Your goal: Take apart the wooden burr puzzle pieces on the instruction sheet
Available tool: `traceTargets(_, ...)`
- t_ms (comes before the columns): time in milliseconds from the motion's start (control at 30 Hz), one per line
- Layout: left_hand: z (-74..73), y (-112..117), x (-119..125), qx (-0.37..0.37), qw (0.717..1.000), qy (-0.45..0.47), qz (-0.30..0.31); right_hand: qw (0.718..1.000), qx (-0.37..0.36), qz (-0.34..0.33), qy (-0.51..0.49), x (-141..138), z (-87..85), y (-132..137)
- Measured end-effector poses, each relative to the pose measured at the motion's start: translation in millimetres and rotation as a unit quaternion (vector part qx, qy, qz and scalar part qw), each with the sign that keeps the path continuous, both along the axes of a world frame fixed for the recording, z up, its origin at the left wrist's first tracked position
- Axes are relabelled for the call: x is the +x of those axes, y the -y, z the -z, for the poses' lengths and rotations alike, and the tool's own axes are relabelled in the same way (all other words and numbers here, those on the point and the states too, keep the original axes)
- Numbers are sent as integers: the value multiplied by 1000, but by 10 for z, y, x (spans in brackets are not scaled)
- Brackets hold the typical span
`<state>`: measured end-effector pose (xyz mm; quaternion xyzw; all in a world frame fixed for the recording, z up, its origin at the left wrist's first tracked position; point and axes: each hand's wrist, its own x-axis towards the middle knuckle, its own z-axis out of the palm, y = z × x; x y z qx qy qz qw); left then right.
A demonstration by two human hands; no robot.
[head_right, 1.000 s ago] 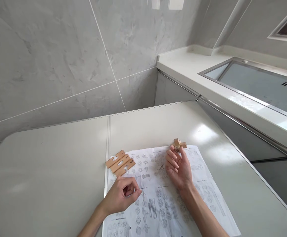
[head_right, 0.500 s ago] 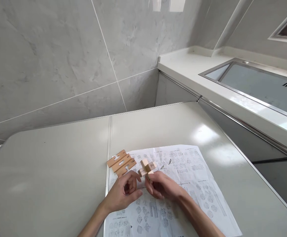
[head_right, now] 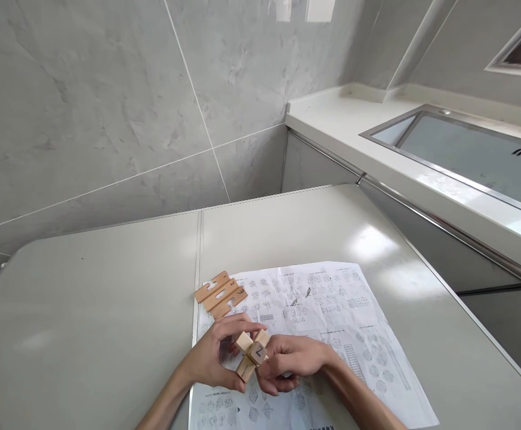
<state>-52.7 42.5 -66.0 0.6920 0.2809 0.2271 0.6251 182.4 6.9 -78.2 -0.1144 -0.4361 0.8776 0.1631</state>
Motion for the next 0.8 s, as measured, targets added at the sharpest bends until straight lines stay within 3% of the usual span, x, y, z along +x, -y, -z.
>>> traceTargets(200, 44, 26, -35, -77, 996, 40, -29, 999, 16, 40, 12, -19, 12, -20)
traceTargets(333, 32, 17, -29, -69, 995, 67, -41, 995, 24, 82, 51, -6, -25, -25)
traceTargets(633, 14, 56, -32, -160, 981, 106, -37, 961, 150, 180, 144, -28, -92, -4)
traceTargets(800, -7, 54, -23, -131, 985, 104, -49, 946, 192, 209, 156, -57, -114, 1)
